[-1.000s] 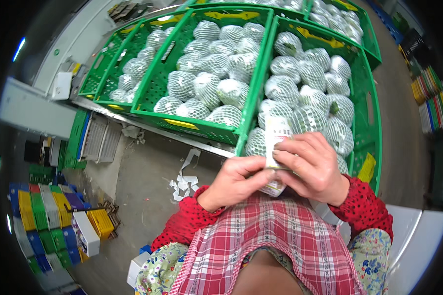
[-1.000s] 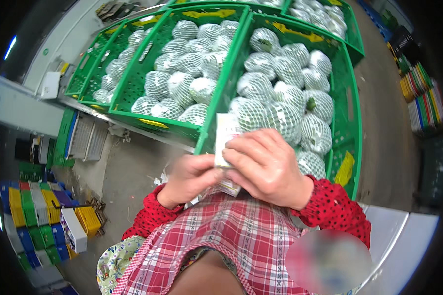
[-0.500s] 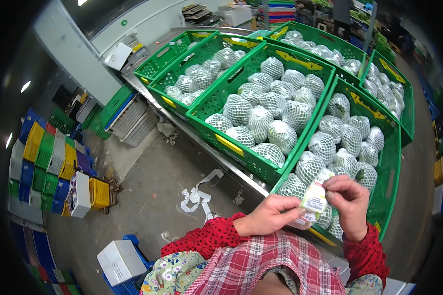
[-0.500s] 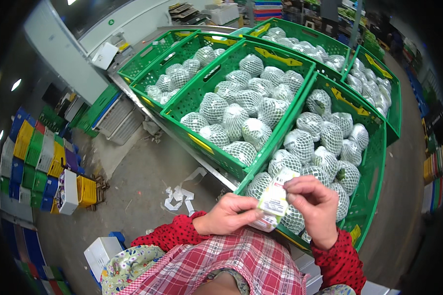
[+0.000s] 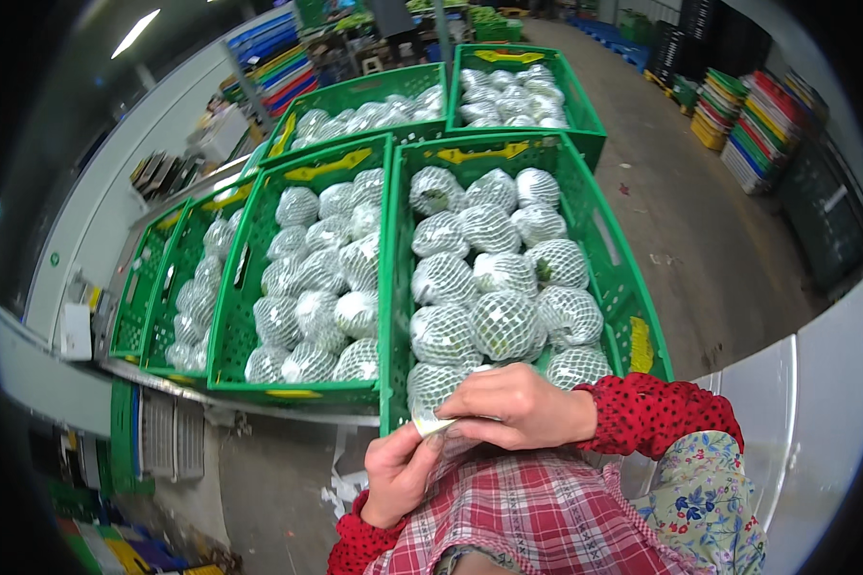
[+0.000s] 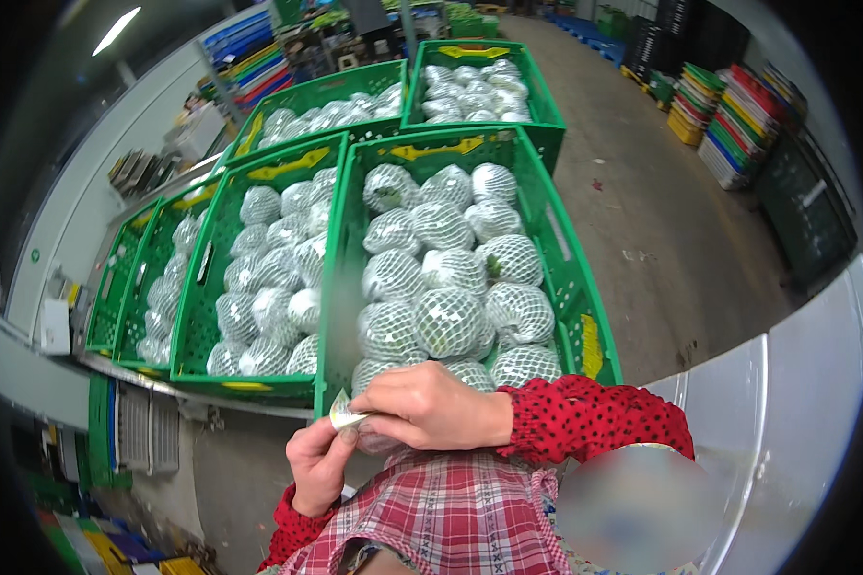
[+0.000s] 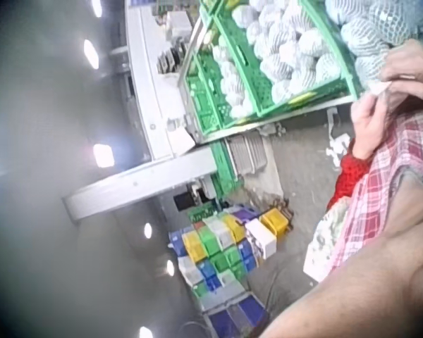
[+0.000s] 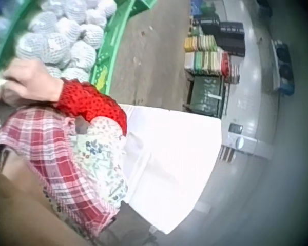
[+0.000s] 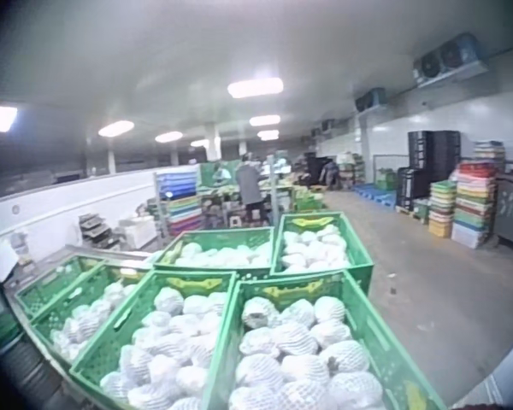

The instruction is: The person applies adhesive labels to individual items of netted produce in green plastic crates by hand.

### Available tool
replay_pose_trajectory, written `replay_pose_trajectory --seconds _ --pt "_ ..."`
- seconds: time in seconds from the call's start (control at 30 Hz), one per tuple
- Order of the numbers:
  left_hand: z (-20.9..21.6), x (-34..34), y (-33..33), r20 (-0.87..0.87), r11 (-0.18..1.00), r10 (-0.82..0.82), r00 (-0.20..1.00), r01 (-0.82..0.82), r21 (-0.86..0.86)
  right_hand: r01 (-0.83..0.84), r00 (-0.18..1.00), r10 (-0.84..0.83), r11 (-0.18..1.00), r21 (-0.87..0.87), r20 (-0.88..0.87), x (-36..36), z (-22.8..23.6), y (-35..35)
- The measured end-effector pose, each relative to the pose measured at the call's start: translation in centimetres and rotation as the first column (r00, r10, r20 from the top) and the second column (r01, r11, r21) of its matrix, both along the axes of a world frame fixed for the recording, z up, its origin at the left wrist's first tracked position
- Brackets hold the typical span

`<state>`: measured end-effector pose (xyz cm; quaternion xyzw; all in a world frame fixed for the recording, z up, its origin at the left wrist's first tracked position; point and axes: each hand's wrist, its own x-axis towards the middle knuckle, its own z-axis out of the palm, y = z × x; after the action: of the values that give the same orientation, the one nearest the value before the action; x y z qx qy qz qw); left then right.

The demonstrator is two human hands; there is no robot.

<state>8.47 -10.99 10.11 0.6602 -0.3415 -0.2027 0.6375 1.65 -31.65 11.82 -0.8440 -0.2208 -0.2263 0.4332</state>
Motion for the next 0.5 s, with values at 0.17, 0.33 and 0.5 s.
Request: replay_pose_trajectory --seconds 0.17,0.33,0.5 --pt "-0.1 0.3 -0.6 0.175 0.996 -0.094 0.980 0.092 0.023 0.024 0.959 0.052 0.965 0.261 -0.280 -1.0 0.9 -0.7" --pt "1.2 0.3 -1.1 0.183 0.976 -0.170 0.968 0.140 0.167 0.431 0.822 -0.046 0.702 0.568 -0.568 -0.3 1.8 -5.0" --pt "-0.1 1.2 -3.5 -0.399 0.989 0.138 0.907 -0.145 0.013 0.588 0.673 -0.547 0.804 0.088 0.498 0.3 6.0 -2.5"
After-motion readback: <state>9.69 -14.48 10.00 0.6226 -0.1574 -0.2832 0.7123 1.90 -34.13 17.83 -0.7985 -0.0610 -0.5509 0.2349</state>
